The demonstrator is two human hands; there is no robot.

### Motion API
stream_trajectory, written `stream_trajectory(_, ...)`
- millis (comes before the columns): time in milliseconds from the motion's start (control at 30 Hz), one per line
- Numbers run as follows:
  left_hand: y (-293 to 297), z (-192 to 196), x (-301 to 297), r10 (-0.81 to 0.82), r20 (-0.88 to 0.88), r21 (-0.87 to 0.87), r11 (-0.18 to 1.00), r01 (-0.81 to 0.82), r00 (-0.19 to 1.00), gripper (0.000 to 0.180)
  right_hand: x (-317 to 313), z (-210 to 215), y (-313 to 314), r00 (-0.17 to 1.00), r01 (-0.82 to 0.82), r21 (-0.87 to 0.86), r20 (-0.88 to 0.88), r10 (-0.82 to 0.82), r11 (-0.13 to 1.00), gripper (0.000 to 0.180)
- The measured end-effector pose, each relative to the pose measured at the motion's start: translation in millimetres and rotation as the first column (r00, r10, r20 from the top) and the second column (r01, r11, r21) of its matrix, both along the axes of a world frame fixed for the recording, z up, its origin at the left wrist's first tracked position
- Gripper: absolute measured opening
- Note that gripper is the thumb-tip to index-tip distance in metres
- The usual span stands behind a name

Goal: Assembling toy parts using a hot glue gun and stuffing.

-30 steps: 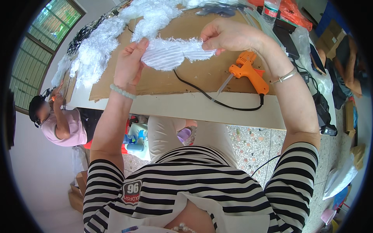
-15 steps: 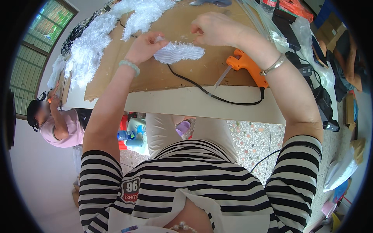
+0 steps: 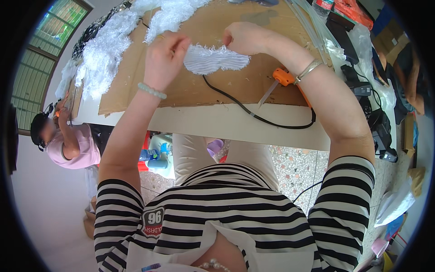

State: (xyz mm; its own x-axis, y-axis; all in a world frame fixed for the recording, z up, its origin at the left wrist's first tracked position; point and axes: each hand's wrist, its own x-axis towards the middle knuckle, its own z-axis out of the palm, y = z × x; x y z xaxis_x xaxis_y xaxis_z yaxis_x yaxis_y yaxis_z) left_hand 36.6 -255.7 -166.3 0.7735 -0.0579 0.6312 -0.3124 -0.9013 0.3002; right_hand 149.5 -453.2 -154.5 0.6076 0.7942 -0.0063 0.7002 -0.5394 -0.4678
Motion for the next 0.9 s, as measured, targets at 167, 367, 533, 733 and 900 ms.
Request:
stream_trajectory(167,-20.0,-12.4,-8.3,-0.314,-0.108,0.153,0.932,0.328,0.943,0.010,-18.8,16.7,-5.2,0.920,0.042,0.146,0.381,-0.095,0.988,0.018)
stream_trajectory(367,-13.8,-9.3,-6.3,-0.260,-0.264,0.192,0.929,0.315,0.929,0.018,-47.4,20.1,-15.0,0.929,-0.334,0.126,0.209,0.304,0.934,0.011)
stream_trajectory(533,-6.1,-9.4,4.4,-0.207,-0.310,0.200,0.940,0.277,0.928,0.045,-38.6,0.5,-17.3,0.919,-0.289,0.057,0.297,0.260,0.956,0.013)
stream_trajectory(733,1.8,-7.1,9.5,-0.074,-0.379,0.285,0.939,0.193,0.922,0.058,-26.7,17.1,-28.2,0.958,-0.044,-0.165,0.273,0.089,0.985,0.022)
stream_trajectory(900,4.9,-6.5,12.6,-0.035,-0.402,0.297,0.940,0.166,0.915,0.063,-33.6,36.4,-36.2,0.885,0.105,-0.238,0.465,0.018,0.966,0.021)
